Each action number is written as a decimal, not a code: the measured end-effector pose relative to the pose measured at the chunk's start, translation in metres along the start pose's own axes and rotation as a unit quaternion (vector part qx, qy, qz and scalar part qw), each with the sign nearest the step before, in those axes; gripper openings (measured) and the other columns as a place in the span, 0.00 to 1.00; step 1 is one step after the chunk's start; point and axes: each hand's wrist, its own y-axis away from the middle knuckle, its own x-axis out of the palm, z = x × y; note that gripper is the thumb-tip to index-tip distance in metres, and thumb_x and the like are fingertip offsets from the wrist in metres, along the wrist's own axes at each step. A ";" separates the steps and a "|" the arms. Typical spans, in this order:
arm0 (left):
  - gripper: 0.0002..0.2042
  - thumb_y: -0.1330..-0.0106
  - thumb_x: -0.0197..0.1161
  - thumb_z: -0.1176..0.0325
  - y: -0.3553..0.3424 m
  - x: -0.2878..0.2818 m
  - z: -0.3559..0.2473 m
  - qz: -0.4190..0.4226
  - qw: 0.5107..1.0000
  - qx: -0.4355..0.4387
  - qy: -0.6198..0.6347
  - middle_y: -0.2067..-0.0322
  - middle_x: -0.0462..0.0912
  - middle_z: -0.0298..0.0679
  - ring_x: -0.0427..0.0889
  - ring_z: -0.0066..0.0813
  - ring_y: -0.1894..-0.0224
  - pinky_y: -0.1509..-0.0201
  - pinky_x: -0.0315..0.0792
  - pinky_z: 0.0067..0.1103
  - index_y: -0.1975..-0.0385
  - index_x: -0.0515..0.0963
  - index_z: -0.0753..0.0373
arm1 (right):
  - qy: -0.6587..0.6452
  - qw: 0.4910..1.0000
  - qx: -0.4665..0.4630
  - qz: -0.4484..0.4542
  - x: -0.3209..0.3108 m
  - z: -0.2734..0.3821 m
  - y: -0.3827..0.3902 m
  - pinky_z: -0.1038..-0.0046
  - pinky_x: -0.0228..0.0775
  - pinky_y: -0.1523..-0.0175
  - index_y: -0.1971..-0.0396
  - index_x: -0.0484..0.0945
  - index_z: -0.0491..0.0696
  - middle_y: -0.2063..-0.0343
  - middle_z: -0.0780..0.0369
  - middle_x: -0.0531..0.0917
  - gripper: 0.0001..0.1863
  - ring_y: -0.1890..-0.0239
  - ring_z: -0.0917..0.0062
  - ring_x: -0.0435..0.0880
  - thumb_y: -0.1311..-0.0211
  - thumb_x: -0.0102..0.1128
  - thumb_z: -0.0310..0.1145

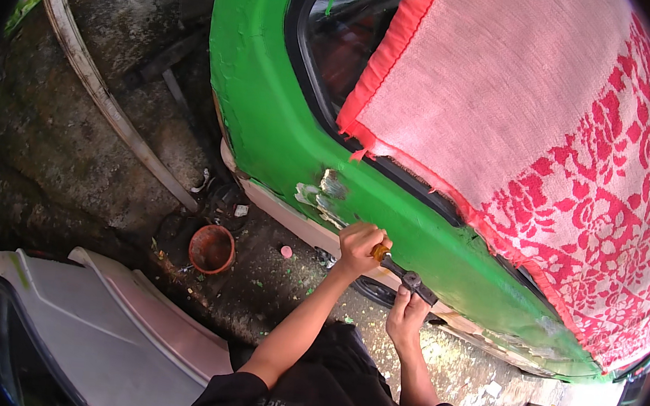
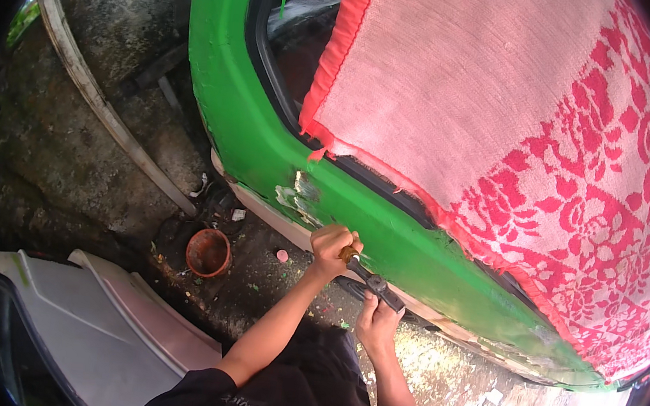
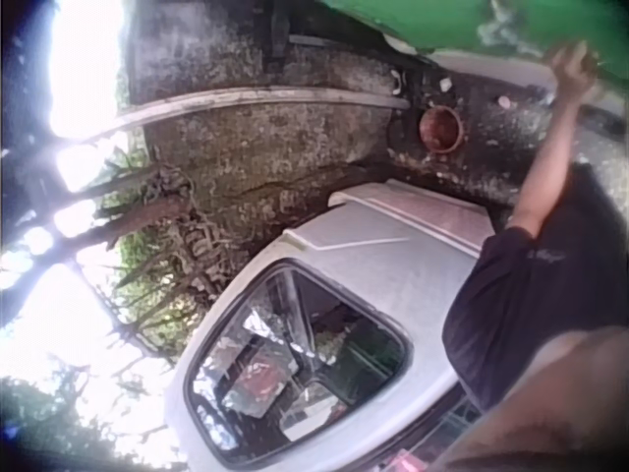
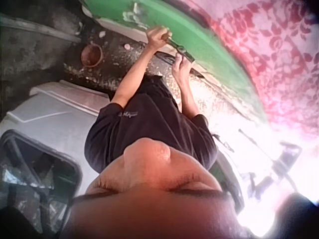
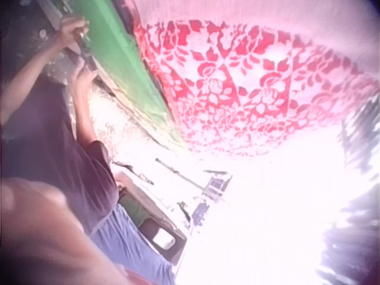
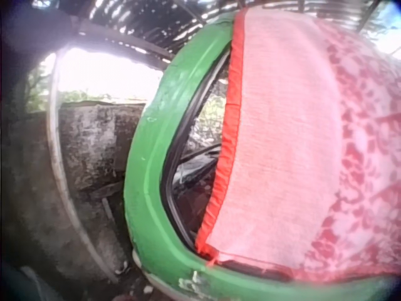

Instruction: The person uses a chisel and hammer to work on a dent on the side of a green car. They repeatedly tap the chisel into the damaged area to push out the dent. A red patterned cloth covers the car's roof and window area.

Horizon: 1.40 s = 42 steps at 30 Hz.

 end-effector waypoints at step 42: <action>0.12 0.68 0.61 0.78 0.032 -0.104 -0.003 0.125 0.989 0.006 0.075 0.90 0.64 0.37 0.67 0.34 0.87 0.80 0.59 0.25 0.92 0.61 0.61 | -0.376 0.876 0.273 0.132 -0.031 -0.017 0.017 0.82 0.47 0.77 0.60 0.79 0.43 0.83 0.76 0.64 0.20 0.81 0.92 0.59 0.25 0.54 0.48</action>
